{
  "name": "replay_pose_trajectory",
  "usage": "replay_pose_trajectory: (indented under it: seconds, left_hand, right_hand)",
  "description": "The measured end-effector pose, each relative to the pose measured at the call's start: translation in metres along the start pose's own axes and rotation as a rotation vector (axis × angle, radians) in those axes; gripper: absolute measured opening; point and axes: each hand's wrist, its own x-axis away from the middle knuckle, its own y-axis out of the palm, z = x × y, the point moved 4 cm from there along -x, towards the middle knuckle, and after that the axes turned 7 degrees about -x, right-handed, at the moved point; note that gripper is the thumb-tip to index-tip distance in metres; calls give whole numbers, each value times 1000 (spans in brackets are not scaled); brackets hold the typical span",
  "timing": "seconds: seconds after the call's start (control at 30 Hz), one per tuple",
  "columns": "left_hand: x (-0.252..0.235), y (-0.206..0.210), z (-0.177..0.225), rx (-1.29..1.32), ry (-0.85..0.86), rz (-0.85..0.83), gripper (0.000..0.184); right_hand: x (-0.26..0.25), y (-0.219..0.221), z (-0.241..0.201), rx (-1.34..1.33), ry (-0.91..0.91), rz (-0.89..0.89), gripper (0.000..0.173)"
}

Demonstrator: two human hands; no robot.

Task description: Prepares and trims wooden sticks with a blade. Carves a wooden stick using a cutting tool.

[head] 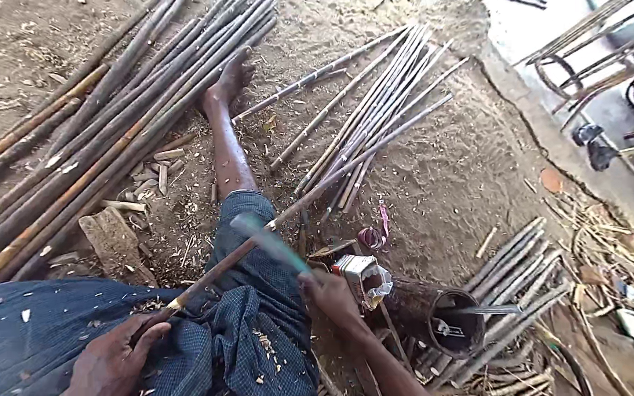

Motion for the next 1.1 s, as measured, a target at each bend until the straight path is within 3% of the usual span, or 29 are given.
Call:
replay_pose_trajectory:
  seconds: [0.07,0.1,0.2,0.33,0.37,0.47,0.6,0.73,0.87,0.97,1.1]
  left_hand:
    - [-2,6,-4,7,-14,-3,66]
    - [-2,8,-7,7,-30,-5,65]
    - [-3,8,-13,24,-55,-24,65]
    - [-11,11,-15,13,-37,-51,63]
    - [-13,12,-15,9,-35,-69,62]
    - [-17,8,-20,61,-39,-168,54]
    - [-26,8,-17,165,-29,-284,49]
    - [-27,2,-20,282,-53,-373,44]
    - [-36,10,-24,238,-10,-349,42]
    - [-38,5,-28,248,-13,-394,40]
    - [-45,6,-29,286,-6,-426,45]
  right_hand:
    - [-18,-14,18,-190,86,185,58]
    - [-18,-10,17,-182,73,182,58]
    - [7,15,-5,109,-81,-75,55]
    - [-21,-17,17,-176,84,199,57]
    - [-19,-12,15,-151,59,194,57]
    - [6,13,-8,133,-97,-57,53]
    - [-26,-17,14,-267,50,204,53]
    - [0,7,-6,51,-105,-18,49]
    - [-24,-12,13,-258,41,191,54]
    - [-7,9,-2,70,-81,-44,51]
    - [-29,-18,12,-185,38,181,57]
